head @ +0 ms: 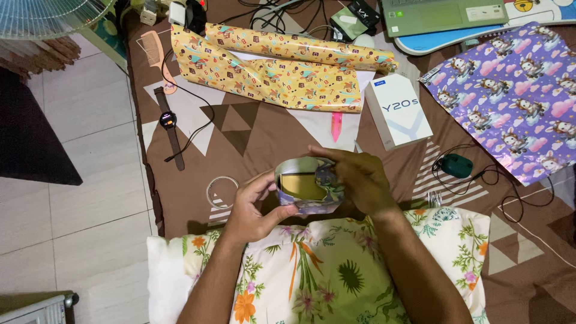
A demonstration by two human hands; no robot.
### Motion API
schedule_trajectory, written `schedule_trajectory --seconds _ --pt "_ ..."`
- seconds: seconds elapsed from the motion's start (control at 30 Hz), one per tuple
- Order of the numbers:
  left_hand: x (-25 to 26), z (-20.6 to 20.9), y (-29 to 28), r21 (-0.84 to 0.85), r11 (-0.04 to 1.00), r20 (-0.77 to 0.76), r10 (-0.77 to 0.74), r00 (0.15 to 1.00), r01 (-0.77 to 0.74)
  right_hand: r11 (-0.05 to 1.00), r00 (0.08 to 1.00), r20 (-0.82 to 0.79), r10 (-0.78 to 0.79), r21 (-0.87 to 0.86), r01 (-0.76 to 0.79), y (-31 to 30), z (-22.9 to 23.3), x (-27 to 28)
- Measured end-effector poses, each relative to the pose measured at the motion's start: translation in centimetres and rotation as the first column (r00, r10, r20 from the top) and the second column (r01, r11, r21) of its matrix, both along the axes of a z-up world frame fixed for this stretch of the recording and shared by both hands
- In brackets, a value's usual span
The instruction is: The person wraps a small rectangular box with purple patterned wrapping paper, folds the edges, and secures the paper with clear tape. They then tie a pink ribbon around the wrapped box to complete the gift.
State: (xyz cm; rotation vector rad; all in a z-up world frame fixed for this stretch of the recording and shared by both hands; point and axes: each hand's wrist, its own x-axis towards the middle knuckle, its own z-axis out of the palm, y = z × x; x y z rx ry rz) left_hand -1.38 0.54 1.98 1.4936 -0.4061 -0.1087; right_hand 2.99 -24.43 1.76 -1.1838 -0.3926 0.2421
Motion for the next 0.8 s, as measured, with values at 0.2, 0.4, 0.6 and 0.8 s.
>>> schedule_trajectory --seconds 0.2,0.4,0.6,0.8 --pt "0.0 -0.3 0.1 -0.014 1.0 0.045 -0.014 0.999 0.015 0.996 0.999 -0.025 0.037 0.086 -0.035 -0.1 -0.6 0.5" --pt "0.0 -0.5 0.2 -0.017 1.0 0.034 0.004 0.999 -0.003 0.971 0.997 -0.01 -0.072 -0.231 0.067 -0.5 -0.8 0.5" --pt "-0.1 -0.5 0.3 0.027 1.0 0.042 0.007 0.999 -0.008 0.951 0.954 0.288 -0.08 -0.266 0.16 -0.5 -0.3 0.8" --pt "-0.1 -0.2 0.3 0.043 0.999 0.061 -0.014 0.998 0.012 0.926 0.894 0.436 -0.106 -0.285 0.249 -0.1 1.0 0.6"
